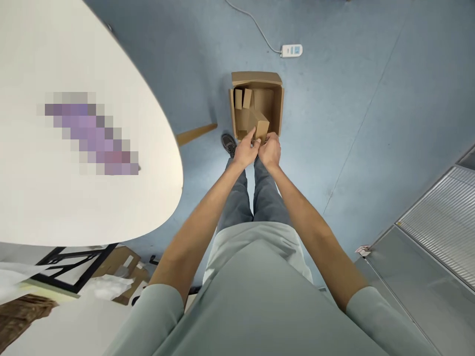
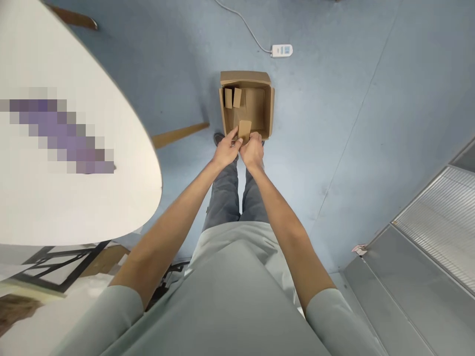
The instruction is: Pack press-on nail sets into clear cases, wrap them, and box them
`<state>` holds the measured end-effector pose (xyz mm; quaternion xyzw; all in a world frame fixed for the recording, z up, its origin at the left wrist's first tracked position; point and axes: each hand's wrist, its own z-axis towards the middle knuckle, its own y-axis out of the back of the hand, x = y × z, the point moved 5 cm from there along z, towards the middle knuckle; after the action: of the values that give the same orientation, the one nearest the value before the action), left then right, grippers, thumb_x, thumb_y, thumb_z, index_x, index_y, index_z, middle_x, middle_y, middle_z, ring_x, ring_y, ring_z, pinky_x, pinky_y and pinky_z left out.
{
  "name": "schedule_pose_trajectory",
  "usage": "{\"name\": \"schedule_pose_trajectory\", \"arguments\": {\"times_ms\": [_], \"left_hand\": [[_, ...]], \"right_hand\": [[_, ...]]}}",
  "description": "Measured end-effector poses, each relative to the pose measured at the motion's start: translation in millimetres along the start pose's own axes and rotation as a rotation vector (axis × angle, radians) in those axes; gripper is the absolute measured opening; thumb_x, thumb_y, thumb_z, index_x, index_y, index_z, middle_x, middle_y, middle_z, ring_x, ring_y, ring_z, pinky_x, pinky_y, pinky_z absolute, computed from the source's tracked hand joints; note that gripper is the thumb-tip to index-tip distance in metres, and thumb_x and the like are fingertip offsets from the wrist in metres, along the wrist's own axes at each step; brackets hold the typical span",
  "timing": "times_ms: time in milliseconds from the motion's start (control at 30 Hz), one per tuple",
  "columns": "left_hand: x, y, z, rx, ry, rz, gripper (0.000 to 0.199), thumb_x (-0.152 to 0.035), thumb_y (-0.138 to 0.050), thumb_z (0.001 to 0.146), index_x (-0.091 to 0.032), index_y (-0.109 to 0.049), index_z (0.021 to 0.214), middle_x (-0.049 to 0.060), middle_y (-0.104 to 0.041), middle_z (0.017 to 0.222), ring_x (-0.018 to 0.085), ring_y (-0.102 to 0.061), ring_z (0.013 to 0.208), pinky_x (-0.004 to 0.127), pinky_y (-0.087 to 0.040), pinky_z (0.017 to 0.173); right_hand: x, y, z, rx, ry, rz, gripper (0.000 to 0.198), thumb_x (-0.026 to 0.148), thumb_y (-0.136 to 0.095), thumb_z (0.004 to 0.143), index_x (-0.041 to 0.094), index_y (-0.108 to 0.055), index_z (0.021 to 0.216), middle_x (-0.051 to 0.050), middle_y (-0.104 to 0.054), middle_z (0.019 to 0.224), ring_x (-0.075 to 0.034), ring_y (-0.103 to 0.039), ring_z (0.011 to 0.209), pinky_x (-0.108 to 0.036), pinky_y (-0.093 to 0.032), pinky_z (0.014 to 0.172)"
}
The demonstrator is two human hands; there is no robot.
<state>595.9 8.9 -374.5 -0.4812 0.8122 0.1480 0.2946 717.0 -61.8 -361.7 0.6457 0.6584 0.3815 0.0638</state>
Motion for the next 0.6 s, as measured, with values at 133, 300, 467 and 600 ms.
{"name": "schedule_pose_trajectory", "arguments": {"times_ms": [133,300,467,600], "left_hand": [[32,-19,68,-0.018,0.114,-0.011,0.059,-0.028,-0.093,0.099,-0.019,-0.077,0.155,0.015,-0.075,0.163,0.040,-0.049,0.175,0.054,-0.023,0.153],[89,-29,165,0.004,0.122,0.002,0.054,-0.022,-0.089,0.100,-0.016,-0.077,0.153,0.018,-0.070,0.168,0.042,-0.041,0.179,0.056,-0.014,0.154],[149,-33,263,-0.012,0.095,-0.068,0.049,-0.020,-0.084,0.104,-0.015,-0.076,0.152,0.018,-0.064,0.175,0.040,-0.036,0.182,0.054,-0.011,0.153],[188,-28,323,-0.062,0.069,-0.093,0.044,-0.038,-0.063,0.120,-0.014,-0.071,0.157,0.014,-0.067,0.173,0.038,-0.034,0.183,0.060,-0.013,0.152]], "right_hand": [[-37,-37,83,0.028,-0.039,-0.018,0.026,0.037,-0.073,0.105,0.027,-0.057,0.124,-0.015,-0.067,0.141,-0.036,-0.069,0.139,-0.062,-0.055,0.128],[-80,-90,181,0.062,-0.017,-0.017,0.029,0.047,-0.067,0.113,0.027,-0.057,0.130,-0.016,-0.063,0.148,-0.039,-0.065,0.150,-0.070,-0.053,0.131],[-112,-141,265,0.088,-0.070,-0.100,0.026,0.043,-0.061,0.118,0.021,-0.058,0.131,-0.017,-0.060,0.147,-0.043,-0.067,0.151,-0.073,-0.056,0.126],[-119,-183,320,0.081,0.037,0.002,0.039,0.054,-0.048,0.124,0.017,-0.058,0.130,-0.014,-0.057,0.138,-0.047,-0.064,0.156,-0.074,-0.056,0.124]]}}
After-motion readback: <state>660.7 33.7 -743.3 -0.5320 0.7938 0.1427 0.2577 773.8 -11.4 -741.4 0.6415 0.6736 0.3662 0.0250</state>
